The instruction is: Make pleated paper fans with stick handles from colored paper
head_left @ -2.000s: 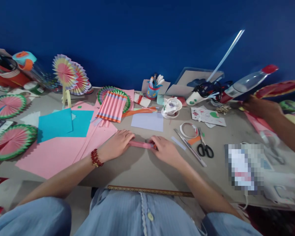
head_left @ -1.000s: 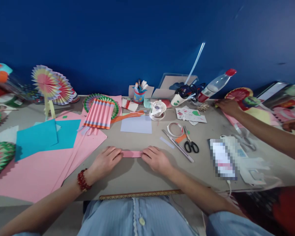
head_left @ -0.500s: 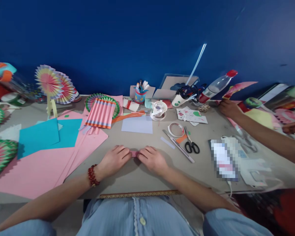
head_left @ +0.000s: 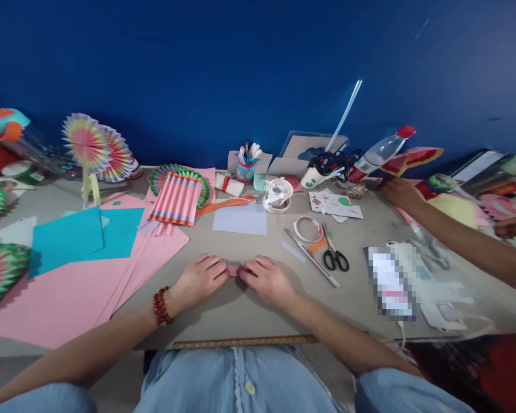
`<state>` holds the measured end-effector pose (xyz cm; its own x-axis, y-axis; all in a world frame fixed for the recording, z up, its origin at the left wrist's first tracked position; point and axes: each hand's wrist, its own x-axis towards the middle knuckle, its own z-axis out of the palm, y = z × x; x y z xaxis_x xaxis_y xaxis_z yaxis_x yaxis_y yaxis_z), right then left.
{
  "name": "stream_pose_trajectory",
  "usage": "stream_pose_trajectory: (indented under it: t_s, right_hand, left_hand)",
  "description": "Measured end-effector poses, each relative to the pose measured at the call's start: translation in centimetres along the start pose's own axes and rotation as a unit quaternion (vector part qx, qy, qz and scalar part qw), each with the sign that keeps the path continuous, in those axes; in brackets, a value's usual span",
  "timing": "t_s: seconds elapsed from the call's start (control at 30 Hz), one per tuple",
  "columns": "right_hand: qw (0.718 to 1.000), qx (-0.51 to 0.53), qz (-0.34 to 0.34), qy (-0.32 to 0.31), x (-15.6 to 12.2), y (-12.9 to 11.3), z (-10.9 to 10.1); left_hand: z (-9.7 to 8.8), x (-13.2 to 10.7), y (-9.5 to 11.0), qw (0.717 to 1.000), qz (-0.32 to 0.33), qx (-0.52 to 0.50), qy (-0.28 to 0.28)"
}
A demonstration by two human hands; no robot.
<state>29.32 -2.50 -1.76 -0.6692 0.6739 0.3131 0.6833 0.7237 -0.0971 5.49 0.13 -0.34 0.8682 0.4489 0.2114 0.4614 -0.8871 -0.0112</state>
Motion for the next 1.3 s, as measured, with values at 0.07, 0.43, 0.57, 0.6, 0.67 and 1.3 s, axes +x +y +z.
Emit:
stream_pose_trajectory:
  t_s: [0.07, 0.43, 0.57, 0.6, 0.67, 1.3]
  right_hand:
    - [1.000, 0.004, 0.003, 0.003, -0.2, 0.1, -0.1]
    - [1.000, 0.011, -0.001, 0.000, -0.2, 0.4, -0.3]
    - [1.000, 0.007, -0.007, 0.001, -0.1, 0.4, -0.4]
    - [1.000, 0.011, -0.008, 0.004, -0.2, 0.5, -0.4]
    - [1.000, 0.023, -0.003, 0.013, -0.6, 0.5, -0.4]
    - [0.993, 0.110, 0.040, 0.027, -1.1, 1.0, -0.7]
  left_hand:
    - [0.0, -0.3, -0.1, 1.000, -0.006, 0.004, 0.004]
    - [0.0, 0.1, 0.1, 1.000, -0.025, 0.001, -0.014]
    - [-0.1, -0.3, -0.2, 1.000, -0.021, -0.006, -0.017]
    - [-0.2, -0.6, -0.4, 1.000, -0.022, -0.012, -0.015]
    - [-0.3, -1.4, -0.8, 0.999, -0.032, -0.025, -0.010]
    - [-0.6, -3.4, -1.9, 0.998, -0.050, -0.043, -0.019]
